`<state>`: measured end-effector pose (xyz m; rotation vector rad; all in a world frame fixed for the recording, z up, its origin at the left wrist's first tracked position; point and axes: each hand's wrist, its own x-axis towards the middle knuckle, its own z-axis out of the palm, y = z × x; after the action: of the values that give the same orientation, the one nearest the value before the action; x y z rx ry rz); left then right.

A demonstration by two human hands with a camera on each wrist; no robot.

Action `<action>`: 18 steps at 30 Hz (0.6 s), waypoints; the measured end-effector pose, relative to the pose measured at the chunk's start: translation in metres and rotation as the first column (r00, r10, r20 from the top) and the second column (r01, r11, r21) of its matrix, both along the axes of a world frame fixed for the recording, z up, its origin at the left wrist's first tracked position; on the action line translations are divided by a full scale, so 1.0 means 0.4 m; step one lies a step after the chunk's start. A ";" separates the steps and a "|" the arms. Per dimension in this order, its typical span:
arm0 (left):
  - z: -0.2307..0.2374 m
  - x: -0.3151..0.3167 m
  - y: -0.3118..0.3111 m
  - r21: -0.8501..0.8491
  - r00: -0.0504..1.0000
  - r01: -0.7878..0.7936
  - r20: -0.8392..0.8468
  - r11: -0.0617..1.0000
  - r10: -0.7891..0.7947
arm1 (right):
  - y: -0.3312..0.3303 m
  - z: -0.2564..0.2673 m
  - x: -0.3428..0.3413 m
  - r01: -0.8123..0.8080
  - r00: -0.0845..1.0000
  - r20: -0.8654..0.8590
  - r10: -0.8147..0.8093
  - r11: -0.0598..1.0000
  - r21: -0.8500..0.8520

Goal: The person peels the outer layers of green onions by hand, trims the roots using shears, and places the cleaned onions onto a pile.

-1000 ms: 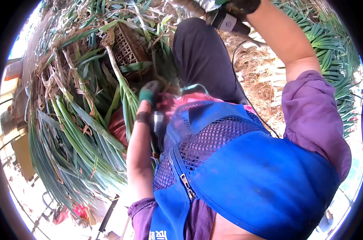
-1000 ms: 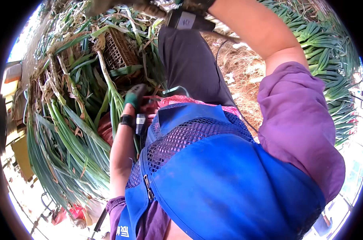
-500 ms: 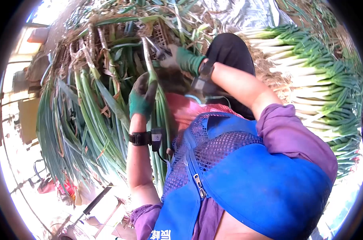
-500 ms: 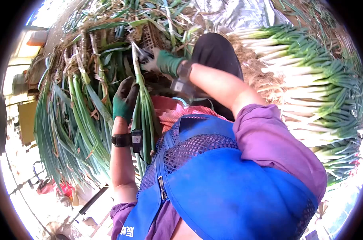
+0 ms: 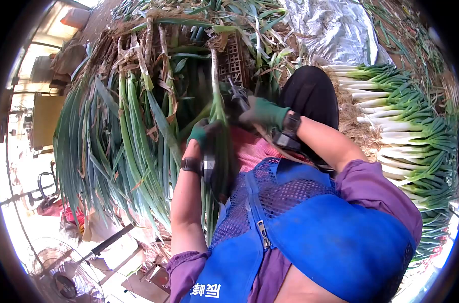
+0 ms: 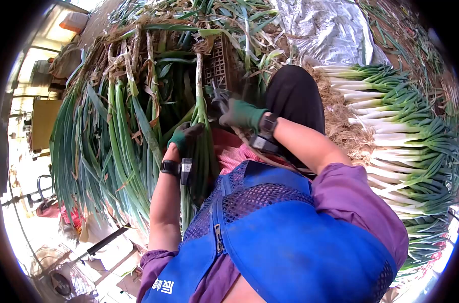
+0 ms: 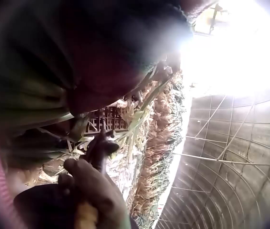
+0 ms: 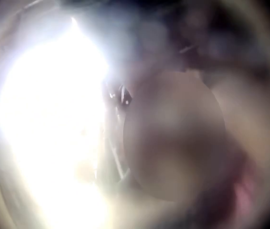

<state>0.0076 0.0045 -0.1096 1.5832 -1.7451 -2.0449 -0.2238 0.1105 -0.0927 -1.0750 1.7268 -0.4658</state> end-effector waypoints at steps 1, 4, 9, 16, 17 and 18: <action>-0.010 0.004 0.000 -0.023 1.000 0.015 0.014 1.000 -0.014 | 0.020 -0.002 -0.001 -0.057 0.998 0.015 0.058 0.998 -0.035; -0.060 -0.004 -0.010 -0.081 0.996 0.057 0.071 0.995 -0.051 | 0.124 0.041 0.023 -0.190 0.981 0.035 0.193 0.979 -0.068; -0.057 -0.020 0.001 -0.093 0.996 -0.001 0.087 0.996 0.009 | 0.205 0.141 0.043 -0.225 0.974 0.052 0.223 0.973 0.054; -0.046 -0.024 0.007 -0.205 0.978 0.051 0.211 0.977 -0.006 | 0.186 0.142 0.042 -0.254 0.964 0.073 0.254 0.967 -0.010; -0.055 -0.019 0.000 -0.174 0.979 0.041 0.202 0.984 -0.005 | 0.195 0.142 0.039 -0.280 0.956 0.086 0.279 0.960 -0.002; -0.063 -0.016 -0.003 -0.142 0.982 0.033 0.191 0.989 -0.005 | 0.203 0.141 0.036 -0.306 0.948 0.099 0.304 0.952 0.006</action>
<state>0.0012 0.0031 -0.1348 1.7742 -1.9267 -1.7789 -0.2093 0.1916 -0.0361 -1.2576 1.4451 -0.2973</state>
